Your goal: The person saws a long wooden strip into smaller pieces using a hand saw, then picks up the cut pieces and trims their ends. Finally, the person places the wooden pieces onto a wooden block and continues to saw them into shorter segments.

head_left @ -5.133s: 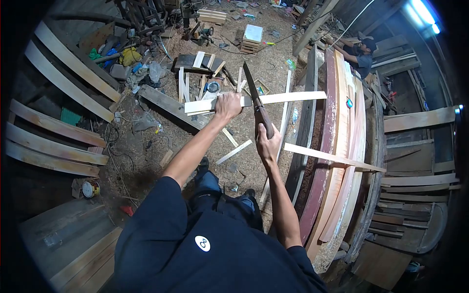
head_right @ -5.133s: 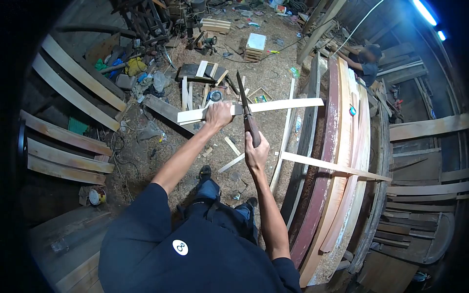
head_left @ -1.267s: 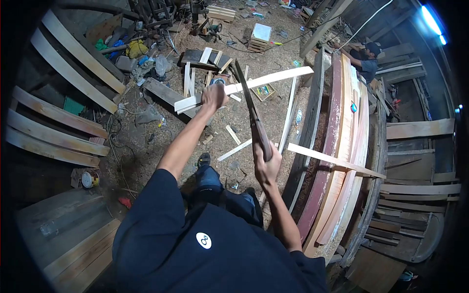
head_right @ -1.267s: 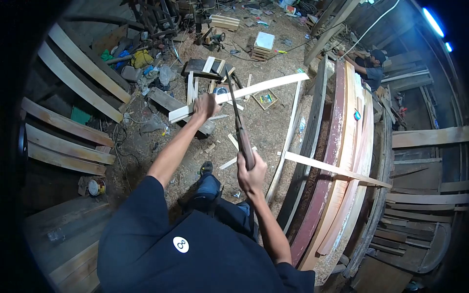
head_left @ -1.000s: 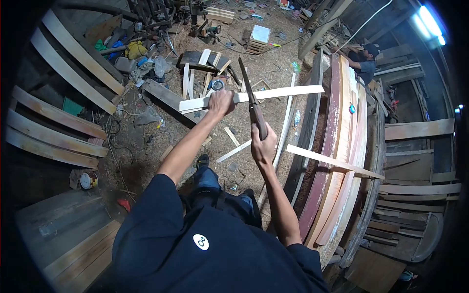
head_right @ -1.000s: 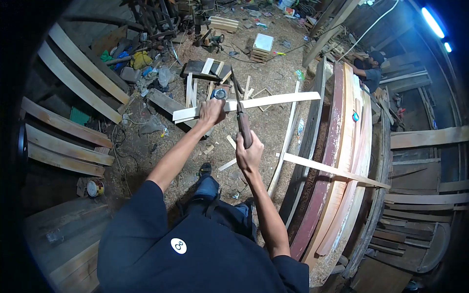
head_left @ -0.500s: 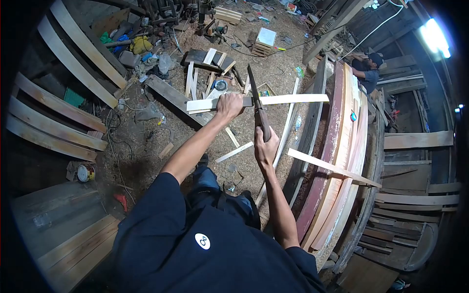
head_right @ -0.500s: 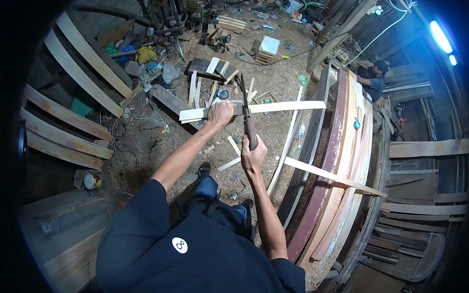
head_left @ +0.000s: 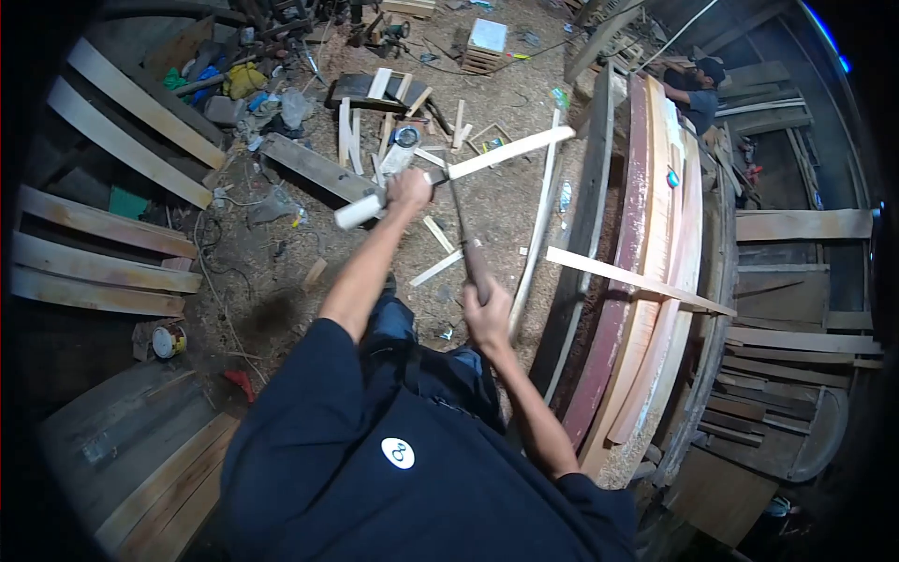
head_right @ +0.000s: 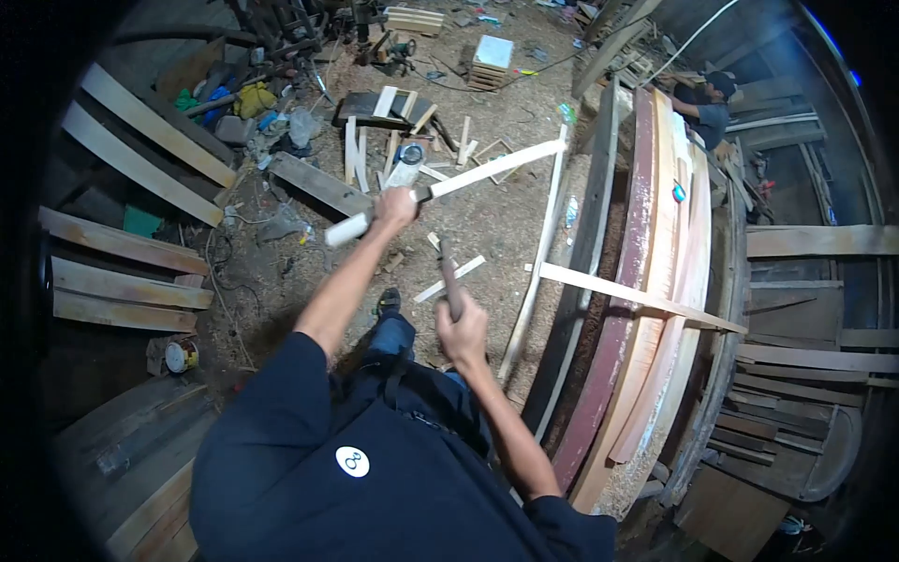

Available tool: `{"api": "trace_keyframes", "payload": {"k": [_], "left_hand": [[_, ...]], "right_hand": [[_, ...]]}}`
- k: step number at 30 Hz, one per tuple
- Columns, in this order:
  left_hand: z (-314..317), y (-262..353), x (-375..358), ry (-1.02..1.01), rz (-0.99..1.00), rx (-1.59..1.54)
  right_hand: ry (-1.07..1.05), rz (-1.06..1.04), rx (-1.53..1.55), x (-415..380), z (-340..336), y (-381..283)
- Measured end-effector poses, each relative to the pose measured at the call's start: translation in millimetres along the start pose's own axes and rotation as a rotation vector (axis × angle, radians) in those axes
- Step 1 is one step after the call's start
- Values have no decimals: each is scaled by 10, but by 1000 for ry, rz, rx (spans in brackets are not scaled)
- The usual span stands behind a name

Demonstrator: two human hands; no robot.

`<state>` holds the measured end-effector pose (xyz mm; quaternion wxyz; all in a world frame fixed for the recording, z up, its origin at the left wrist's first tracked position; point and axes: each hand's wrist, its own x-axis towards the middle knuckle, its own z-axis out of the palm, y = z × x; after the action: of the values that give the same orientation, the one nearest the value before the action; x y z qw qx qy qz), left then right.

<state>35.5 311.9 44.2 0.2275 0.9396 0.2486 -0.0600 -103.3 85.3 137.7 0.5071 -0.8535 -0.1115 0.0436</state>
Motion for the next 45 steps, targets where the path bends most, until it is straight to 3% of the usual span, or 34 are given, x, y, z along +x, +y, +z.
{"api": "trace_keyframes", "payload": {"k": [3,5,10,15,18,22,45], "left_hand": [[-229,-128,21,2,154,165],[-287,-200,58,49,153,175],[-278,-140,72,172,244,205],[-420,82,-111,256,336,170],[-473,157,-114,160,340,144],[-447,176,-134,202,399,133],[-175,37,-44,243,343,143]], "right_hand": [[-65,66,73,-85,-35,-164],[-34,86,44,22,-155,-329],[107,-74,97,352,-189,-368],[90,-63,91,622,-53,-261],[89,-51,119,716,5,-265],[85,-38,157,807,52,-217],[31,8,122,852,222,-21]]}}
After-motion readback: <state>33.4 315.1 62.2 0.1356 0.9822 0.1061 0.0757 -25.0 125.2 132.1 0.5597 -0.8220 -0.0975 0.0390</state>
